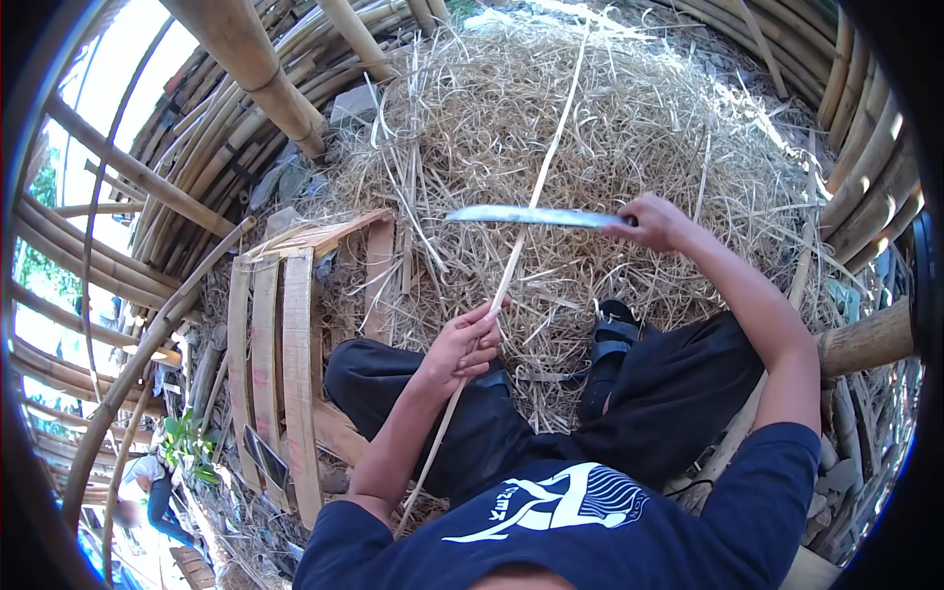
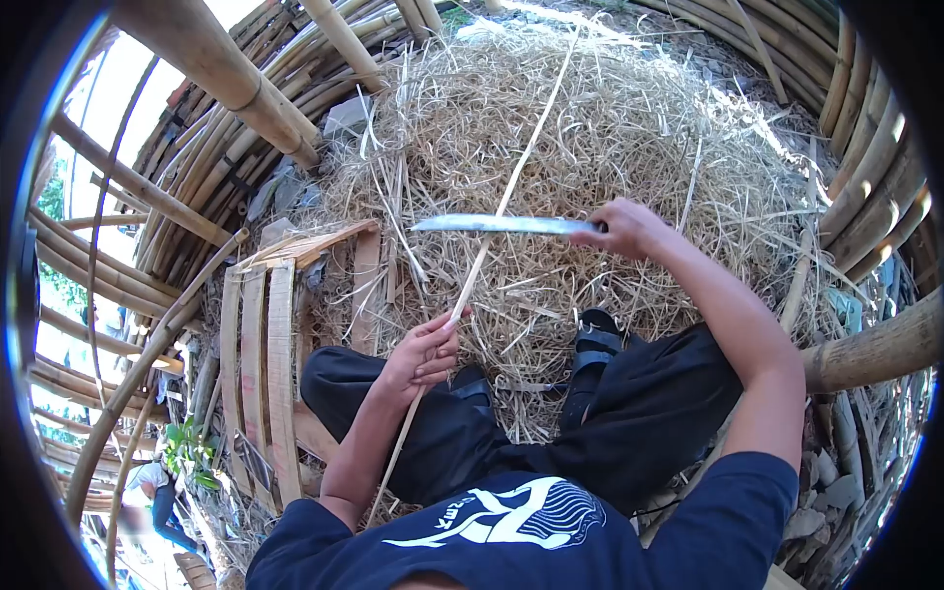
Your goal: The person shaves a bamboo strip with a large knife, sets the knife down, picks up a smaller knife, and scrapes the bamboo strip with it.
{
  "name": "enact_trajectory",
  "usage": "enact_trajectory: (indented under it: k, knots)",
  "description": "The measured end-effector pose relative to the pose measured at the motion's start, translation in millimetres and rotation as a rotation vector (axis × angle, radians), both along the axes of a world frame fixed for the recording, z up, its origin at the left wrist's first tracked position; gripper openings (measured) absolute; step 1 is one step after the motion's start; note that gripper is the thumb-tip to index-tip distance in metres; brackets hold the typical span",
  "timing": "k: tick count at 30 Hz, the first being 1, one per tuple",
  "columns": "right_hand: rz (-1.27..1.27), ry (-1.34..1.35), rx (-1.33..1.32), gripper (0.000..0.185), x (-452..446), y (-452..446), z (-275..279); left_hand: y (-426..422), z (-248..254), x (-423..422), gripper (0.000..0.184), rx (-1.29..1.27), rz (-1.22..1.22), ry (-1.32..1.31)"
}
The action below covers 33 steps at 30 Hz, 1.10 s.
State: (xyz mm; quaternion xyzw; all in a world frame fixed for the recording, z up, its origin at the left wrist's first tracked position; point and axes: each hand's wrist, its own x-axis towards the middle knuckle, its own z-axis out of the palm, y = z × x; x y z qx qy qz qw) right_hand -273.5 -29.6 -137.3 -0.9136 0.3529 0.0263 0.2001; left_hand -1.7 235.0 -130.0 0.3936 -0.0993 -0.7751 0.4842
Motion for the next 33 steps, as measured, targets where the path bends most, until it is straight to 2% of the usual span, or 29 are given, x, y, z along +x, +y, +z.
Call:
enact_trajectory:
  k: [2, 3, 4, 6, 8, 11, 12, 14, 15, 17, 18, 20, 26, 28, 29, 33]
  knots:
    - [-0.275, 0.081, 0.161, 0.073, -3.1, -12.5, 4.5, 0.9, 1.3, -0.8, 0.035, 0.009, 0.005, 0.024]
    - [-0.466, 0.006, 0.107, 0.077, -9.9, -32.1, -15.5, 2.6, -1.4, 1.2, 0.035, 0.013, 0.009, 0.061]
    - [-0.47, 0.003, 0.102, 0.077, -17.3, -36.6, -16.0, 3.8, -1.0, 1.9, 0.035, 0.007, 0.005, 0.059]
    - [-0.76, -0.129, 0.081, 0.078, -28.2, -45.2, -18.7, 5.2, 0.4, 5.3, 0.036, -0.026, 0.03, 0.107]
    - [-0.727, -0.157, 0.088, 0.076, -34.2, -44.2, -20.1, 1.7, 5.1, 8.1, 0.036, -0.038, 0.045, 0.122]
    - [-0.473, -0.209, 0.027, 0.074, -37.8, -25.2, -17.2, -0.4, 5.8, 6.6, 0.037, -0.048, 0.044, 0.049]
    - [-0.474, -0.203, 0.032, 0.074, -34.0, -17.4, -12.1, -1.9, 5.3, 6.4, 0.037, -0.042, 0.043, 0.054]
    - [-0.265, -0.065, 0.161, 0.072, -23.4, -4.8, 0.5, -5.7, 5.2, 5.4, 0.036, -0.026, 0.044, 0.096]
    - [-0.269, -0.065, 0.162, 0.072, -17.2, 1.4, 4.6, -7.0, 1.6, 5.2, 0.036, -0.019, 0.035, 0.089]
    - [-0.056, 0.08, 0.079, 0.069, -1.9, 11.6, 11.3, -9.6, -4.5, 1.0, 0.036, 0.005, 0.016, 0.04]
    - [-0.037, 0.108, 0.104, 0.068, 6.6, 15.6, 11.9, -9.6, -6.2, -0.8, 0.036, 0.029, 0.004, -0.008]
    - [0.039, -0.01, 0.118, 0.068, 17.4, 25.8, 10.9, -10.0, -5.6, -0.7, 0.035, 0.007, -0.007, -0.042]
    - [0.143, 0.028, 0.18, 0.07, 32.7, 38.4, 10.8, -7.9, -13.8, -0.5, 0.033, 0.0, -0.013, -0.079]
    - [0.15, 0.054, 0.131, 0.074, 25.9, 25.5, 1.3, -9.8, -13.7, -6.6, 0.032, 0.004, -0.013, -0.104]
    - [0.198, -0.03, 0.025, 0.075, 21.0, 23.1, -3.0, -12.3, -14.6, -10.9, 0.031, 0.016, -0.014, -0.133]
    - [0.155, 0.051, -0.01, 0.074, 15.3, 8.9, -8.6, -19.2, -11.3, -12.1, 0.034, 0.009, -0.024, -0.119]
